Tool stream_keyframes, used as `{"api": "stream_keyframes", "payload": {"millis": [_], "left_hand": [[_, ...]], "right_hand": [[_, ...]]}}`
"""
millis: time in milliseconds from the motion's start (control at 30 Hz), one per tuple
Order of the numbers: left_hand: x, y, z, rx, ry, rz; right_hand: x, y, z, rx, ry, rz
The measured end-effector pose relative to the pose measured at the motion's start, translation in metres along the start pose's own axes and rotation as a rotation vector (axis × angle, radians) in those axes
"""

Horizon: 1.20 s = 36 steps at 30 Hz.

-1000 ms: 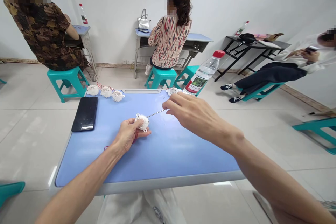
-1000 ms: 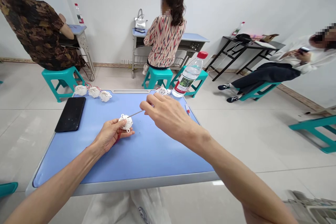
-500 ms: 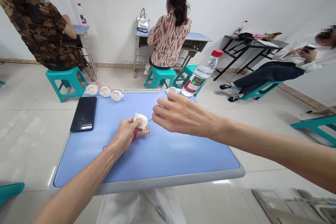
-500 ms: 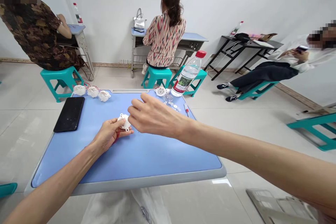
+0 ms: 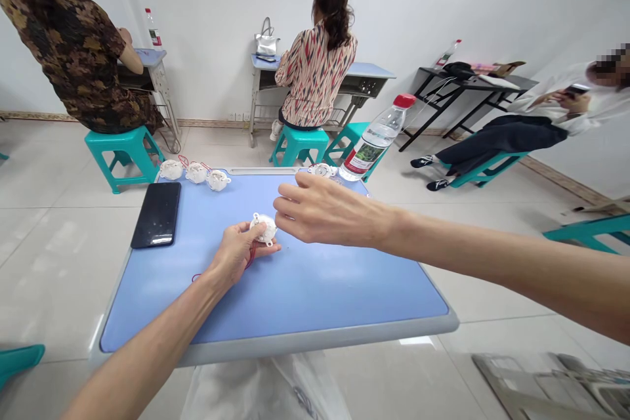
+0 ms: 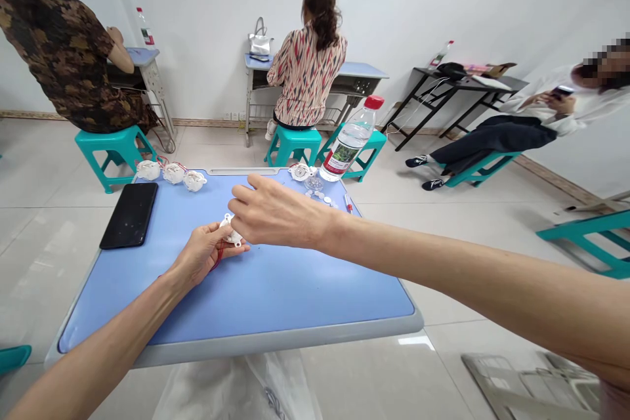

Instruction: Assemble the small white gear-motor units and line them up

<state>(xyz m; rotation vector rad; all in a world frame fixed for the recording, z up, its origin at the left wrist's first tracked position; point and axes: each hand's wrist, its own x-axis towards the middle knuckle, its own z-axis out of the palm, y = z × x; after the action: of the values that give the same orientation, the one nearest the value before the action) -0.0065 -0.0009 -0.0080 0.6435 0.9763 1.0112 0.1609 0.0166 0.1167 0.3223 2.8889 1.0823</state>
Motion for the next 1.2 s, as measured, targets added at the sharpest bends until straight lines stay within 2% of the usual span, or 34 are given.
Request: {"api": "stream_keyframes", "payload": {"millis": [567,1200], "left_hand": [[-0.0003,-0.0011,-0.0014,0.012,-0.006,-0.003],[-0.0021,0.0013,0.0006,-0.011,0.008,-0.012]], "right_hand": [[0.0009,0.0,-0.0008,-0.004,-0.017,-0.019],[0.0,-0.0013,0.0009,-0.005,0.039,0.0]]}}
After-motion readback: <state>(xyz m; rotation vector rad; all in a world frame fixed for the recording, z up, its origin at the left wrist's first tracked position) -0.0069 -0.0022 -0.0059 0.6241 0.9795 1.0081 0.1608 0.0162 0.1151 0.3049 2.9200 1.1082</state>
